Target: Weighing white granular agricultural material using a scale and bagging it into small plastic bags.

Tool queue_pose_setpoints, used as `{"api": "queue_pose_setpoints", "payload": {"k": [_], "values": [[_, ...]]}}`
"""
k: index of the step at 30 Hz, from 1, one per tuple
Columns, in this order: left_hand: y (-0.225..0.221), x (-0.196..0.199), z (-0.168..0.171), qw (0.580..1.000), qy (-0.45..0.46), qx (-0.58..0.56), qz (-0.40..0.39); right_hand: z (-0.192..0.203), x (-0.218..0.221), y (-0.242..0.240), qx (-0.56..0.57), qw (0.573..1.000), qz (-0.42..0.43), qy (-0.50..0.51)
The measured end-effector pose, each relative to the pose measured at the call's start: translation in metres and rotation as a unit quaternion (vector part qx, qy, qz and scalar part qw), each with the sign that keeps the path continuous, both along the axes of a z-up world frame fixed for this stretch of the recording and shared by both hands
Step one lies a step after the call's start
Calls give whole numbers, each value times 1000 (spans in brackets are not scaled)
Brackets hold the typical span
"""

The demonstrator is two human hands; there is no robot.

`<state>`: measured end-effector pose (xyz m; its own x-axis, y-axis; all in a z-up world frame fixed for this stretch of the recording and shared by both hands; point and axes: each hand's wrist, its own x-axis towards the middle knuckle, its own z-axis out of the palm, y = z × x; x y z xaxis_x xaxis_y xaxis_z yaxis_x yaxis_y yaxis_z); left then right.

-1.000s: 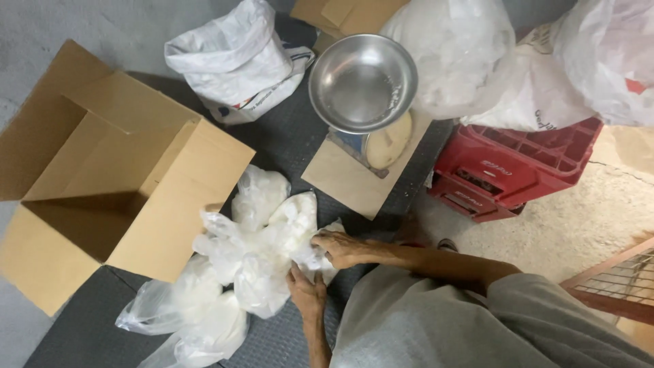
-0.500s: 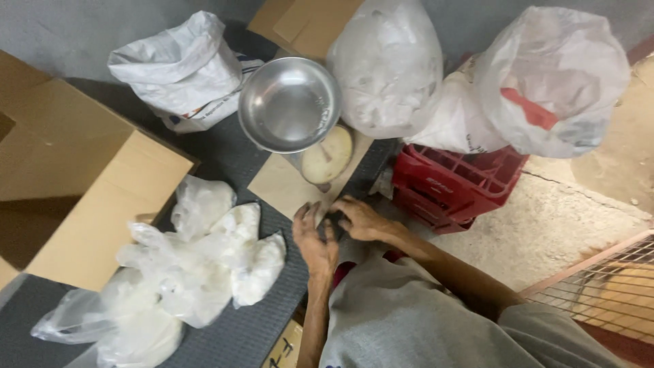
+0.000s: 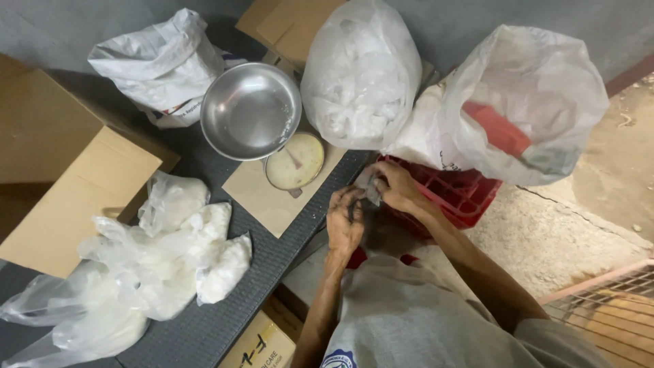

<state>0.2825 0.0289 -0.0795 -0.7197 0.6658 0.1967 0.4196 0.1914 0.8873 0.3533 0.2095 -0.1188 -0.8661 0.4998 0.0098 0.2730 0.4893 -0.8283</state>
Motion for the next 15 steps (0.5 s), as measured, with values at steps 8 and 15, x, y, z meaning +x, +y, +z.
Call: {"api": "queue_pose_setpoints", "payload": {"k": [8, 15], "values": [[93, -71, 35, 995, 84, 38, -49, -7, -50, 45, -36, 984, -121, 125], [211, -147, -23, 964, -129, -46, -227, -38, -81, 95, -51, 978, -189, -71]]}}
